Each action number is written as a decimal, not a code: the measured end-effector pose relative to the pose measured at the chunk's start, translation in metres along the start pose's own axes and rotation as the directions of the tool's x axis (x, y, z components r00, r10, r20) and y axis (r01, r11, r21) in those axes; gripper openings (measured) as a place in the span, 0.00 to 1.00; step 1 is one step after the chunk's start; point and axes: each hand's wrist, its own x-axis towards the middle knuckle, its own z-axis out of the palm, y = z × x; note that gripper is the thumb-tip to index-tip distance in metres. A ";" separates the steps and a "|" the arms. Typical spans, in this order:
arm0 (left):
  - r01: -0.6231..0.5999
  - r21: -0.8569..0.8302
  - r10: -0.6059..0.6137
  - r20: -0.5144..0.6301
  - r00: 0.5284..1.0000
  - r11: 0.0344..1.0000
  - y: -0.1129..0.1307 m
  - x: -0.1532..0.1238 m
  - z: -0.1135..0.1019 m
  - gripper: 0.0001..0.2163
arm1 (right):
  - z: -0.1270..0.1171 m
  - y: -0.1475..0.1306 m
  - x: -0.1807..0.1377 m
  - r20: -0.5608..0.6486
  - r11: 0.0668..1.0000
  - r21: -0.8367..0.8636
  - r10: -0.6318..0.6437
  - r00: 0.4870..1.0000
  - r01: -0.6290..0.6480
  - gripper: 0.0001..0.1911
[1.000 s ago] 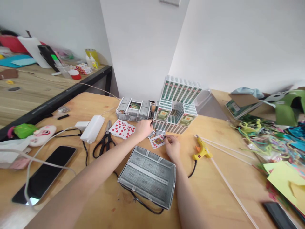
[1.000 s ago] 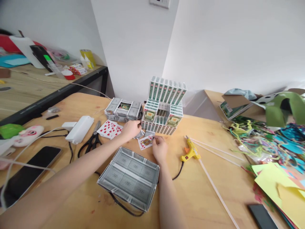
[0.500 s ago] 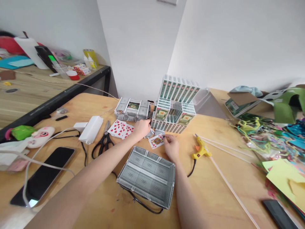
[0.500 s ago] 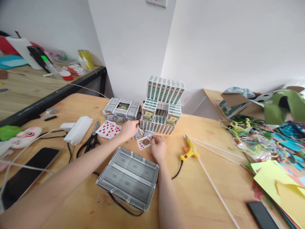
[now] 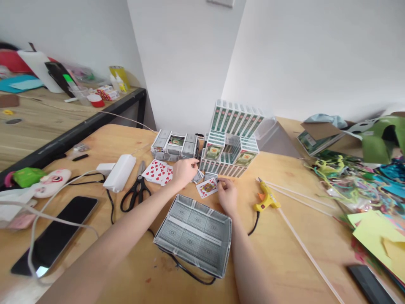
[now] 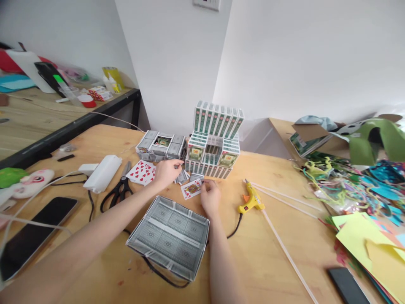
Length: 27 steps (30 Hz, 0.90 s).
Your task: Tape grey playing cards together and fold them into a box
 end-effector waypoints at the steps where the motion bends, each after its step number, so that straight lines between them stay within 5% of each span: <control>1: 0.010 -0.029 -0.010 -0.007 1.000 1.000 -0.002 0.000 0.000 0.13 | 0.000 0.000 0.000 -0.009 1.000 0.018 0.011 1.000 -0.011 0.16; 18: 0.121 -0.476 -0.151 -0.025 0.988 0.871 -0.023 -0.027 -0.027 0.07 | 0.000 0.000 0.000 -0.015 0.988 0.134 0.076 0.997 -0.074 0.21; 27: 0.195 -0.631 -0.322 -0.091 0.942 0.751 -0.064 -0.062 -0.007 0.10 | -0.011 -0.004 0.005 0.029 0.952 0.233 0.198 0.980 -0.200 0.23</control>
